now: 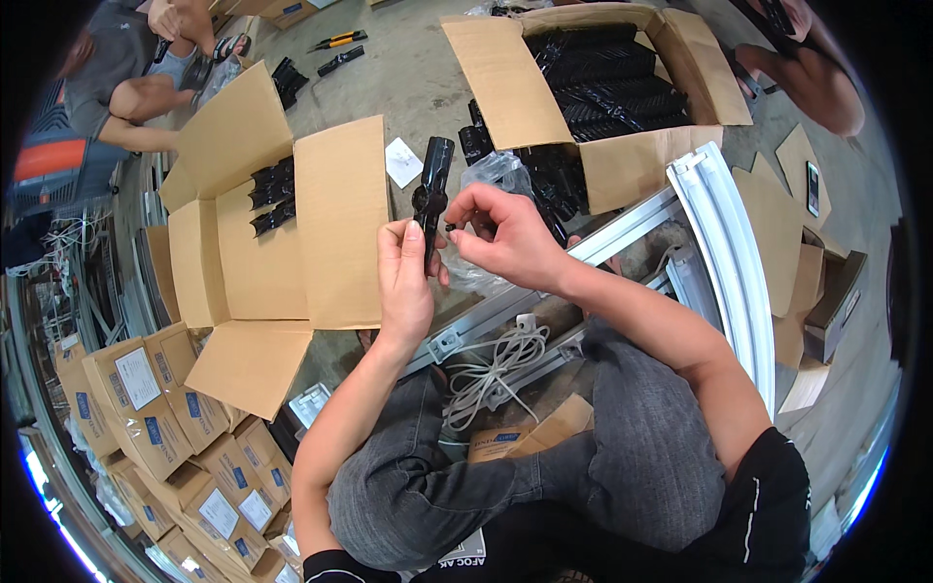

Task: The person takes small black plastic components and small metal pieces from containers and connects them together.

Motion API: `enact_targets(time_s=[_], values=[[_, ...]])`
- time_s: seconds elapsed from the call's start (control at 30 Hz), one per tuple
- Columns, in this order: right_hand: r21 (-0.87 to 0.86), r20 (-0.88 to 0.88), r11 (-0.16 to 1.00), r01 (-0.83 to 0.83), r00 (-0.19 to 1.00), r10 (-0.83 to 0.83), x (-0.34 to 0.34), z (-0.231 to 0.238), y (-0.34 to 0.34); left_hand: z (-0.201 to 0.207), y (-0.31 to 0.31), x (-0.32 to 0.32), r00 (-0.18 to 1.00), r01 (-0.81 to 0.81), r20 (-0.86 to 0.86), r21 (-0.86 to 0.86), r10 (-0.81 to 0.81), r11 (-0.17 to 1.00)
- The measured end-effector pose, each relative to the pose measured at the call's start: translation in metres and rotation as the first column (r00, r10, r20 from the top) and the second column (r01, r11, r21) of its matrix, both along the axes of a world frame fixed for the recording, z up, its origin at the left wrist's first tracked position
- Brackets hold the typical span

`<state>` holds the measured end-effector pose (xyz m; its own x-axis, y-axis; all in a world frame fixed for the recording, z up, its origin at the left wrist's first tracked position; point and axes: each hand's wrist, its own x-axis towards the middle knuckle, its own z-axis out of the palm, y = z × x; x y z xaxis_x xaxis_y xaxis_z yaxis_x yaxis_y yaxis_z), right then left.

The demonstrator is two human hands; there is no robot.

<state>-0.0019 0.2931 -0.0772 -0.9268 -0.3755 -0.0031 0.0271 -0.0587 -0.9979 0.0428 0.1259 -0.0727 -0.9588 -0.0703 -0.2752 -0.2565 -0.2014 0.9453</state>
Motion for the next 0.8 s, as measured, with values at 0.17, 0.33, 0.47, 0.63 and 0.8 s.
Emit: enact_targets(time_s=[0.17,0.33,0.47,0.63,0.8], values=[[0.115,-0.227,0.990,0.078,0.973,-0.050,0.003,-0.001,-0.005,-0.004,0.001,0.002,1.000,0.023,-0.008,-0.057,-0.023,0.998],[0.122,-0.378,0.982,0.141,0.922,-0.085,0.004,-0.009,-0.008,-0.008,0.000,0.003,0.999,0.047,-0.019,-0.048,-0.047,0.998],[0.116,-0.439,0.980,0.161,0.894,-0.095,0.005,-0.012,-0.010,-0.007,0.000,0.003,0.999,0.041,-0.024,-0.058,-0.042,0.997],[0.125,-0.462,0.977,0.175,0.882,-0.099,0.006,-0.011,-0.012,-0.008,-0.001,0.004,0.999,0.033,-0.029,-0.056,-0.035,0.998],[0.136,-0.469,0.974,0.180,0.878,-0.097,0.007,-0.013,-0.011,-0.008,0.001,0.003,0.999,0.027,-0.036,-0.048,-0.029,0.999]])
